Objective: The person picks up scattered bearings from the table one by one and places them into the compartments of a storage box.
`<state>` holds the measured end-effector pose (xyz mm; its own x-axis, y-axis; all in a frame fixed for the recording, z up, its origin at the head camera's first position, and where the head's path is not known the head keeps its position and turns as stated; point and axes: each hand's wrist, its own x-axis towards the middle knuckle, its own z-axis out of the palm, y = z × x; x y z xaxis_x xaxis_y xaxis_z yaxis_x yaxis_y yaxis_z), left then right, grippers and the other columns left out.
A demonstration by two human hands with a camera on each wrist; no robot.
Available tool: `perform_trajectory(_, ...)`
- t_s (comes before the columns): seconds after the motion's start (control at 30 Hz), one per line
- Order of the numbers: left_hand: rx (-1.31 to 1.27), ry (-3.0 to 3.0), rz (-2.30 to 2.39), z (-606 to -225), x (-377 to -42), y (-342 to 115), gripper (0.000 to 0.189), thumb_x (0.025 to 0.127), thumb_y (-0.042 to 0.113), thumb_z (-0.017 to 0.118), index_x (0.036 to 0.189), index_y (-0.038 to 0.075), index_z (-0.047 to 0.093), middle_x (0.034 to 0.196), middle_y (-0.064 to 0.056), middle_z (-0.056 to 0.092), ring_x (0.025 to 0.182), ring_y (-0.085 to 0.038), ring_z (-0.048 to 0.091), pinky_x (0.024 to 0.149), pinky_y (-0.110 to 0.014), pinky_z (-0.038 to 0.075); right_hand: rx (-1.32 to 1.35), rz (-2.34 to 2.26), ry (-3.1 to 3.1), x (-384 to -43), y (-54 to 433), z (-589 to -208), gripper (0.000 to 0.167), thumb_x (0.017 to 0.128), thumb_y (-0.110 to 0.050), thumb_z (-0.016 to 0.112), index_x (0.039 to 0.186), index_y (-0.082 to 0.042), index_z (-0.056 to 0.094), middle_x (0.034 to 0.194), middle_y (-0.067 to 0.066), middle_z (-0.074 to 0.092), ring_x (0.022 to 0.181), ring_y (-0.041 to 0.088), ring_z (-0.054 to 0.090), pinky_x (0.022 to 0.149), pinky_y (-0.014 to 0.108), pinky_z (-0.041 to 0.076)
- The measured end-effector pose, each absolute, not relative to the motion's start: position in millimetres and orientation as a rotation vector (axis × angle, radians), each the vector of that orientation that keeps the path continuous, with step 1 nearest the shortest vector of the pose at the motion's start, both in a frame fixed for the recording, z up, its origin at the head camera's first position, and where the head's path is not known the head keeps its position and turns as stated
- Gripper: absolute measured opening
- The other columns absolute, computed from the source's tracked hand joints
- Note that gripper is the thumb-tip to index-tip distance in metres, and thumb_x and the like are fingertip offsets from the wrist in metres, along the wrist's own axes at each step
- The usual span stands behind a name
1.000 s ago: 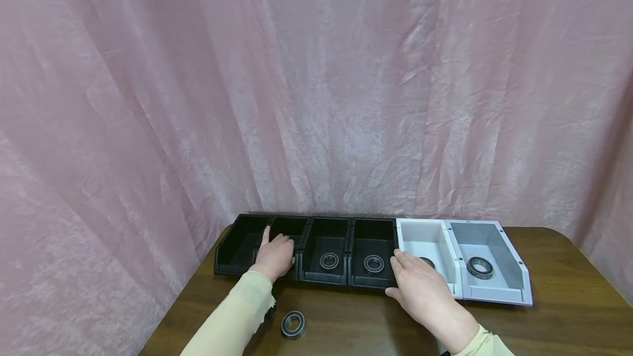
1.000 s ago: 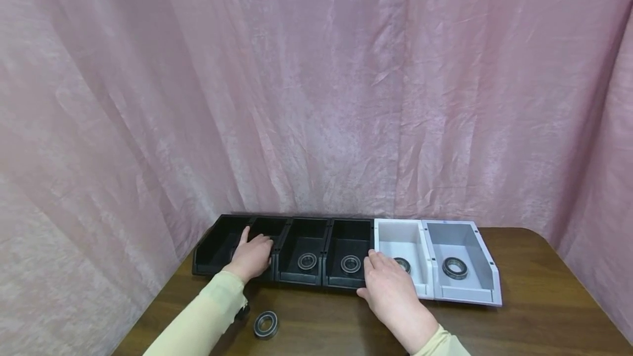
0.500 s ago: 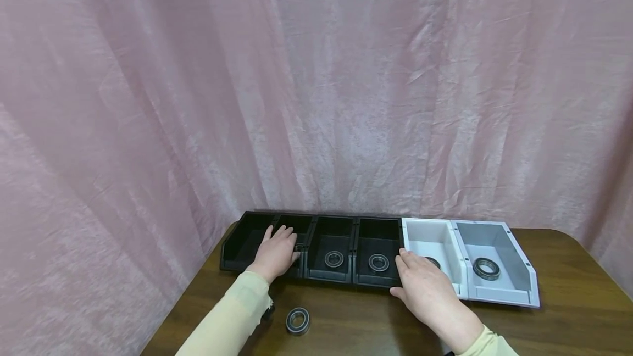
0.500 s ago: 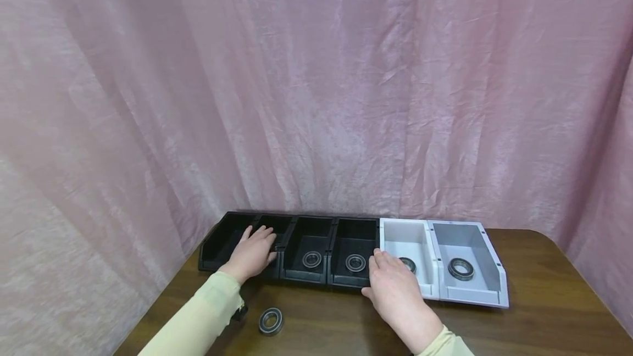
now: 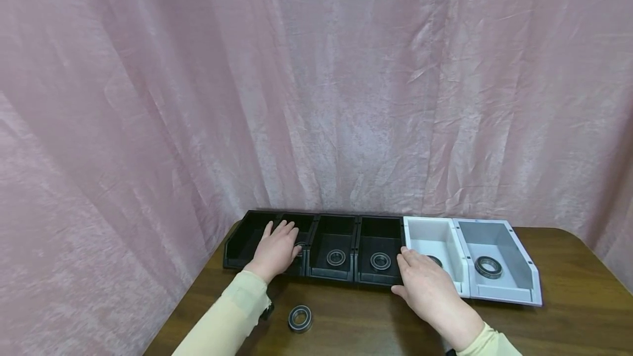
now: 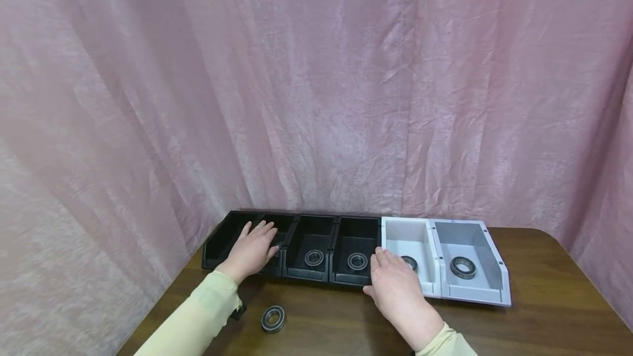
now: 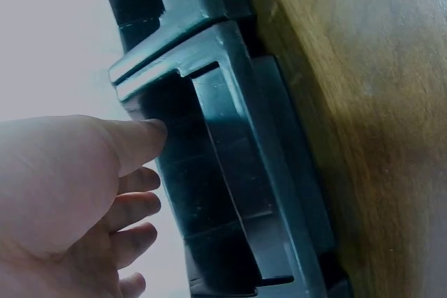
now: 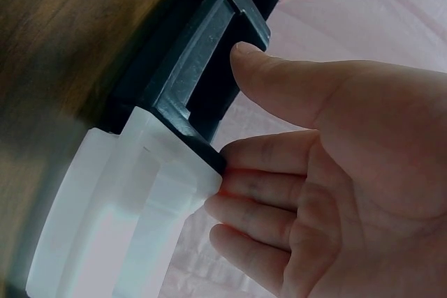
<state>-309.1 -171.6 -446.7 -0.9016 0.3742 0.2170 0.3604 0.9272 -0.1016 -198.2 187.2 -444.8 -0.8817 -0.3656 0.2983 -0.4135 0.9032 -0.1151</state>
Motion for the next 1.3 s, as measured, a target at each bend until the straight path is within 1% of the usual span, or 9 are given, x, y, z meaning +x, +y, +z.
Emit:
perform_trajectory(0.4, -0.549, -2.831, 0.065, -437, -300, -170, 0.052, 0.108, 0.030, 0.074, 0.150, 0.001, 0.066, 0.160, -0.019, 0.058, 0.154, -0.040, 0.048, 0.130, -0.067, 0.027, 0.600, 0.222, -2.774, -199, 189, -444, 0.064, 0.091, -0.030, 0.091, 0.132, 0.015, 0.070, 0.144, 0.032, 0.066, 0.137, 0.046, 0.063, 0.114, 0.056, 0.052)
perform_trajectory(0.63, -0.528, -2.849, 0.039, -433, -295, -169, 0.054, 0.109, 0.031, 0.071, 0.153, 0.001, 0.062, 0.163, -0.019, 0.056, 0.156, -0.040, 0.046, 0.131, -0.066, 0.024, 0.598, 0.220, -2.770, -199, 190, -445, 0.064, 0.092, -0.030, 0.091, 0.133, 0.015, 0.069, 0.144, 0.031, 0.065, 0.137, 0.046, 0.063, 0.115, 0.056, 0.051)
perform_trajectory(0.83, -0.525, -2.841, 0.011, -430, -286, -169, 0.054, 0.110, 0.030, 0.070, 0.154, 0.001, 0.061, 0.163, -0.019, 0.055, 0.156, -0.040, 0.046, 0.131, -0.068, 0.022, 0.602, 0.236, -2.762, -198, 189, -445, 0.063, 0.091, -0.029, 0.091, 0.132, 0.015, 0.070, 0.144, 0.032, 0.066, 0.136, 0.046, 0.063, 0.114, 0.057, 0.052)
perform_trajectory(1.07, -0.547, -2.814, -0.017, -428, -278, -170, 0.054, 0.110, 0.030, 0.070, 0.154, 0.000, 0.061, 0.162, -0.021, 0.056, 0.156, -0.042, 0.046, 0.131, -0.068, 0.022, 0.605, 0.235, -2.764, -197, 188, -445, 0.063, 0.092, -0.029, 0.091, 0.132, 0.015, 0.070, 0.144, 0.032, 0.066, 0.137, 0.046, 0.063, 0.114, 0.056, 0.052)
perform_trajectory(1.3, -0.559, -2.800, -0.010, -426, -271, -168, 0.056, 0.111, 0.032, 0.069, 0.156, 0.001, 0.059, 0.164, -0.020, 0.055, 0.157, -0.040, 0.045, 0.131, -0.068, 0.022, 0.606, 0.232, -2.766, -197, 188, -447, 0.063, 0.091, -0.029, 0.091, 0.132, 0.015, 0.070, 0.144, 0.032, 0.066, 0.136, 0.046, 0.063, 0.114, 0.056, 0.052)
